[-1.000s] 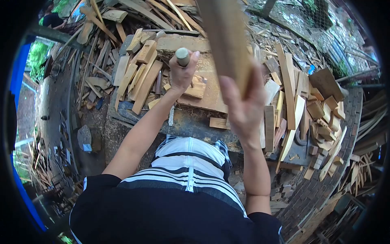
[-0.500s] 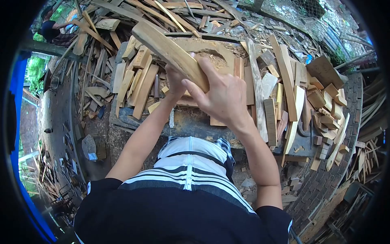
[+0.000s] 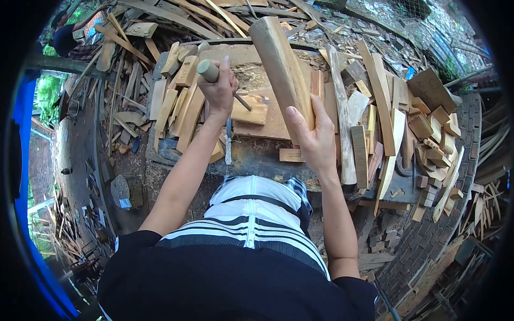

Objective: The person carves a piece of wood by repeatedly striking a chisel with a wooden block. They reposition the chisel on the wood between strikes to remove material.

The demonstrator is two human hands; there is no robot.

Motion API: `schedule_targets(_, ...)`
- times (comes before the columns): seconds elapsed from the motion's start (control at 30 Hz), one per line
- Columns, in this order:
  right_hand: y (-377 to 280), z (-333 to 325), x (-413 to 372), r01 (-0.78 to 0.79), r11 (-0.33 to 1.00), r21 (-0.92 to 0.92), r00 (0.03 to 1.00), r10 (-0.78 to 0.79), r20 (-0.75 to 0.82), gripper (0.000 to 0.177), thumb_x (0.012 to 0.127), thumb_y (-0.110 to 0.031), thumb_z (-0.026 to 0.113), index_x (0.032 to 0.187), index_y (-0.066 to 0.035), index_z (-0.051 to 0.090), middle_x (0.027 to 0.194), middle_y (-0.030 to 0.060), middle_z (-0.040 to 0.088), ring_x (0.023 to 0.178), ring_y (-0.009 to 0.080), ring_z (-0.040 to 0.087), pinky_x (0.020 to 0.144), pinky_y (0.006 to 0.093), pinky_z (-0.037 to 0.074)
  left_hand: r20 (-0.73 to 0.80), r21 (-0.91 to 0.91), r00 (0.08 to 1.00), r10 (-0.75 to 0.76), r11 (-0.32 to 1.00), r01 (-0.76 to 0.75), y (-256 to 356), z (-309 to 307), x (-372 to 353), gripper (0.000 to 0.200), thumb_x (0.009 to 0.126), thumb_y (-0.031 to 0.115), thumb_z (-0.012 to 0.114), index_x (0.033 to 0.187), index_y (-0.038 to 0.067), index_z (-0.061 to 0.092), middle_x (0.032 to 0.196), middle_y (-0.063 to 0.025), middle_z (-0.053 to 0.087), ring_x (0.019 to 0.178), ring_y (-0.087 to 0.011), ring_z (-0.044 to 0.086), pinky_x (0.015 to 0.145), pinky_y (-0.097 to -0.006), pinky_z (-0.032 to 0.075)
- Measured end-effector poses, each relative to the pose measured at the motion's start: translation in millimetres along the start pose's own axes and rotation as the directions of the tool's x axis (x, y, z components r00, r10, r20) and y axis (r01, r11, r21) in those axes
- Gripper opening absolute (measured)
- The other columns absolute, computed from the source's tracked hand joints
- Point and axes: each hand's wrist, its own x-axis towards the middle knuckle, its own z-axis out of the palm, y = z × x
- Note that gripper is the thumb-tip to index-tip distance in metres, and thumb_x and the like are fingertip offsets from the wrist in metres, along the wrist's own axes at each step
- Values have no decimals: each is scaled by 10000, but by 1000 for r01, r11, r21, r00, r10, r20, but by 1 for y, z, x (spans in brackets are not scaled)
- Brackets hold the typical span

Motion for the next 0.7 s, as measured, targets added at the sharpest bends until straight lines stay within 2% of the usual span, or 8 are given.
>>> schedule_targets(0.1,7,-4,-3,18,999,-42,999,-19,-25,529,931,-433,618,1190,23,543,738,56,590,525,79,557,395,215,419,60,60,998,-12,998,8,-7,3,-3,220,937,127,631,788,88,474,559,14,466,421,-52,421,368,-224,330)
schedule_targets(0.17,8,-5,-5,26,998,-64,999,-28,-27,538,932,-438,616,1196,23,541,742,57,590,525,80,557,396,216,422,99,126,994,53,990,-65,-14,2,-3,226,936,133,633,776,88,479,559,17,471,427,-49,431,368,-219,330)
schedule_targets(0.27,12,-7,-7,-48,999,-27,998,47,-35,544,931,-436,616,1210,24,538,747,60,590,532,84,562,395,217,425,111,208,989,100,971,-121,-23,0,-1,229,935,140,636,772,87,484,555,19,475,428,-47,435,368,-217,331)
schedule_targets(0.37,20,-9,-8,4,998,-60,999,-7,-50,549,929,-435,619,1218,25,538,758,66,593,543,91,568,394,218,429,112,197,988,102,973,-123,-25,-1,0,230,931,144,642,771,88,486,546,22,470,425,-45,431,365,-218,329)
schedule_targets(0.43,12,-10,-10,-107,994,-36,994,107,-20,550,928,-435,620,1216,26,541,774,76,601,551,99,572,397,222,435,122,193,987,103,973,-126,-24,-1,-1,233,927,146,647,766,86,490,543,23,470,425,-45,434,365,-218,329)
schedule_targets(0.57,14,-10,-8,-98,994,-42,995,97,-34,561,921,-442,628,1222,24,541,766,75,596,543,100,568,394,224,434,151,228,976,157,955,-189,-26,4,-3,248,920,155,660,738,84,507,536,25,492,444,-51,481,379,-219,362)
schedule_targets(0.6,13,-12,-5,-36,996,-77,999,33,-34,553,923,-436,625,1222,21,539,763,72,593,544,100,566,400,227,436,151,227,975,160,955,-192,-27,7,-4,248,920,155,660,738,84,507,536,25,492,444,-51,481,379,-219,362)
schedule_targets(0.7,-15,-15,-2,150,983,-104,986,-156,-56,511,938,-401,603,1231,9,522,799,70,594,597,102,574,446,235,456,204,313,935,289,886,-342,-22,19,-12,241,913,149,667,727,81,529,550,27,542,476,-58,533,407,-226,402)
